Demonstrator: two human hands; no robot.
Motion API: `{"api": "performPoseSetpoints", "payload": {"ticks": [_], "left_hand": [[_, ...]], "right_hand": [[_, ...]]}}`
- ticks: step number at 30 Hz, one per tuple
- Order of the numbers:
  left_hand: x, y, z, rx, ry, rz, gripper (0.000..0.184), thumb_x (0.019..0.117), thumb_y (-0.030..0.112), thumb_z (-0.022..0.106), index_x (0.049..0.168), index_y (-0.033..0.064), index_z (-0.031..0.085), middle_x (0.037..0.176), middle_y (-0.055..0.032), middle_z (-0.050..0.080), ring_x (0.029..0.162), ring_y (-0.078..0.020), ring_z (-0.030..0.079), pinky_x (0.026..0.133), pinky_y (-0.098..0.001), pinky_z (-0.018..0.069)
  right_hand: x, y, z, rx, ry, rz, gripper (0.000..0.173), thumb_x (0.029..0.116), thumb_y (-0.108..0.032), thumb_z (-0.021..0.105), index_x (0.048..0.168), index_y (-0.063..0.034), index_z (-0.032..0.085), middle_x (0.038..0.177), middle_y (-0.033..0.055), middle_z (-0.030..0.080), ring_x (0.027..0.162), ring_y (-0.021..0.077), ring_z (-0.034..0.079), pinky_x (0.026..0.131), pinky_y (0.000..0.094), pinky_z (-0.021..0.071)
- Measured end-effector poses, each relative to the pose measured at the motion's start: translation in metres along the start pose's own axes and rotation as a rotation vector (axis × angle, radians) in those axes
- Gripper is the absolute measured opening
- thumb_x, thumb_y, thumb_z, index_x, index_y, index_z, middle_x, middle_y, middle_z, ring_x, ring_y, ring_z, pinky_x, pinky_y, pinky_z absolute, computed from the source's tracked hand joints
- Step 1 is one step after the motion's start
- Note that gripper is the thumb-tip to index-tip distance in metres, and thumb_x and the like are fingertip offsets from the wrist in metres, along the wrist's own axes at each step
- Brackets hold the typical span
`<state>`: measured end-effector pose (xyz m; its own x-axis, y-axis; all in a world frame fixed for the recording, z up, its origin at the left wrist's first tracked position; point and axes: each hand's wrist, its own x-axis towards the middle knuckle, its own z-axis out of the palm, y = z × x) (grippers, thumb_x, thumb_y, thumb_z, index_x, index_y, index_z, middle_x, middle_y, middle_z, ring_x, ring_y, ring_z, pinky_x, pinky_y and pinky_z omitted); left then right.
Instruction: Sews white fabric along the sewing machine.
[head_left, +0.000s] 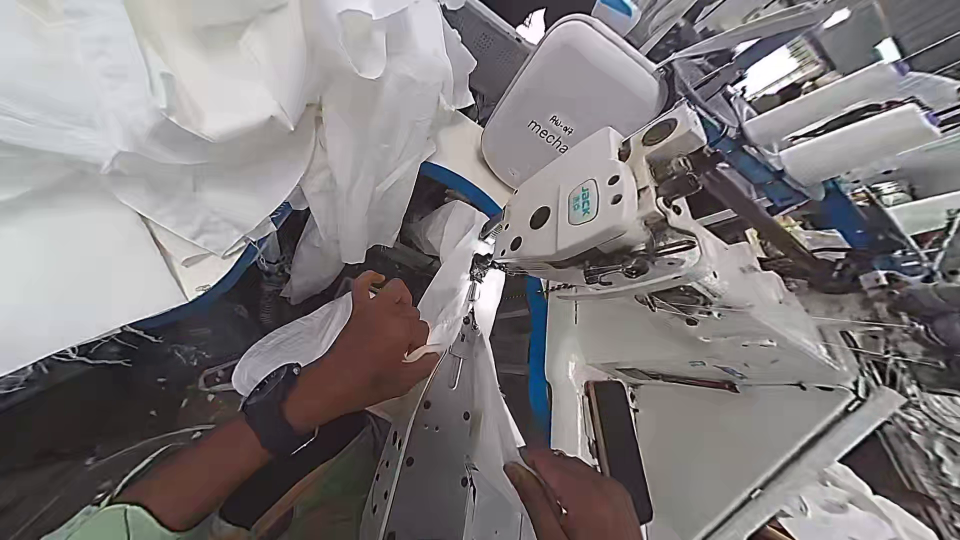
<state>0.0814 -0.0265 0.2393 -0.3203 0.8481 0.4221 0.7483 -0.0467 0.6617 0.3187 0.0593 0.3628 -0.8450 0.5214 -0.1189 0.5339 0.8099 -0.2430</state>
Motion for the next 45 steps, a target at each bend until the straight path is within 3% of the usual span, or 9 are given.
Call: {"api": "performPoseSetpoints", "payload": {"ticks": [9, 13, 21, 25, 30, 34, 40, 43, 45], "left_hand": [[-0.025, 0.014, 0.059, -0.462, 0.09, 0.059, 0.018, 0.077, 0.002, 0.067, 0.061, 0.0014, 0.058, 0.056, -0.0097, 0.055, 0.058, -0.0208, 0.055, 0.075, -0.04, 0.0416], [-0.001, -0.012, 0.053, -1.058, -0.135, -0.046, 0.024, 0.0847, -0.002, 0.062, 0.062, 0.0042, 0.057, 0.058, 0.01, 0.054, 0.058, 0.0109, 0.049, 0.055, -0.011, 0.0391], [-0.005, 0.015, 0.029, -0.464, -0.03, -0.147, 0.028, 0.0994, 0.016, 0.057, 0.088, -0.0011, 0.077, 0.066, -0.0127, 0.067, 0.062, -0.0249, 0.063, 0.071, -0.0495, 0.0462], [-0.01, -0.013, -0.025, -0.051, -0.318, -0.242, 0.028, 0.1027, 0.02, 0.057, 0.102, 0.0001, 0.076, 0.092, -0.0217, 0.074, 0.092, -0.0425, 0.07, 0.092, -0.0683, 0.0436], [-0.002, -0.012, -0.054, -0.015, -0.486, -0.082, 0.031, 0.0974, 0.026, 0.065, 0.087, -0.0019, 0.072, 0.079, -0.0181, 0.067, 0.085, -0.0374, 0.061, 0.082, -0.0576, 0.041], [-0.019, -0.04, -0.047, -0.088, -0.846, -0.162, 0.037, 0.091, 0.025, 0.076, 0.08, -0.0081, 0.064, 0.073, -0.0198, 0.06, 0.074, -0.0356, 0.06, 0.07, -0.0557, 0.046], [-0.058, 0.018, -0.087, 0.783, -0.396, -0.405, 0.014, 0.0849, -0.008, 0.069, 0.072, -0.0049, 0.067, 0.076, -0.0238, 0.065, 0.095, -0.0511, 0.063, 0.082, -0.062, 0.0465], [-0.085, 0.039, -0.07, 0.341, -0.932, -0.302, 0.023, 0.0911, 0.014, 0.072, 0.08, -0.0056, 0.069, 0.081, -0.0253, 0.068, 0.09, -0.0499, 0.066, 0.088, -0.066, 0.0456], [-0.086, 0.019, -0.049, -0.135, -0.802, -0.285, 0.035, 0.0841, 0.029, 0.083, 0.09, -0.0042, 0.073, 0.084, -0.0202, 0.07, 0.084, -0.0401, 0.067, 0.081, -0.0618, 0.0497]], "right_hand": [[0.059, -0.039, 0.043, -0.057, 0.068, -0.34, 0.02, 0.0871, -0.016, 0.06, 0.07, -0.008, 0.066, 0.057, 0.0046, 0.057, 0.055, 0.0228, 0.062, 0.046, 0.0355, 0.0457], [0.084, -0.033, 0.043, -0.046, -0.068, -0.315, 0.021, 0.0902, -0.017, 0.06, 0.074, -0.0055, 0.067, 0.058, 0.0072, 0.057, 0.057, 0.0262, 0.064, 0.049, 0.0405, 0.0478], [0.069, 0.002, 0.017, -0.021, 0.005, -0.2, 0.03, 0.0895, -0.022, 0.064, 0.067, -0.0019, 0.063, 0.059, 0.0103, 0.056, 0.057, 0.0276, 0.06, 0.054, 0.0451, 0.0476], [0.07, 0.042, 0.024, -0.086, -0.601, 0.155, 0.038, 0.0991, -0.027, 0.065, 0.09, 0.0099, 0.067, 0.092, 0.0284, 0.067, 0.094, 0.0456, 0.066, 0.084, 0.0625, 0.0487], [0.022, 0.037, -0.006, 0.012, -0.18, -0.434, 0.041, 0.0882, -0.031, 0.066, 0.061, -0.0039, 0.053, 0.06, 0.0104, 0.051, 0.059, 0.0271, 0.057, 0.056, 0.0414, 0.0456], [-0.014, 0.072, -0.026, -0.009, -0.574, -0.197, 0.042, 0.0911, -0.025, 0.073, 0.069, 0.0081, 0.06, 0.073, 0.0237, 0.062, 0.075, 0.0417, 0.063, 0.072, 0.0566, 0.0481], [-0.054, 0.044, -0.008, -0.038, 0.006, -0.396, 0.047, 0.09, -0.028, 0.067, 0.052, -0.0061, 0.051, 0.063, 0.0119, 0.059, 0.07, 0.0308, 0.063, 0.065, 0.0428, 0.0497], [-0.037, 0.047, 0.056, 0.359, 0.059, -0.456, 0.055, 0.0993, -0.027, 0.06, 0.052, -0.007, 0.039, 0.055, 0.0067, 0.043, 0.058, 0.0162, 0.047, 0.056, 0.0272, 0.0371], [-0.034, 0.037, 0.072, 0.261, 0.125, -0.371, 0.045, 0.0978, -0.029, 0.058, 0.06, -0.0046, 0.052, 0.054, 0.0056, 0.047, 0.05, 0.0154, 0.05, 0.047, 0.0277, 0.0391]]}}
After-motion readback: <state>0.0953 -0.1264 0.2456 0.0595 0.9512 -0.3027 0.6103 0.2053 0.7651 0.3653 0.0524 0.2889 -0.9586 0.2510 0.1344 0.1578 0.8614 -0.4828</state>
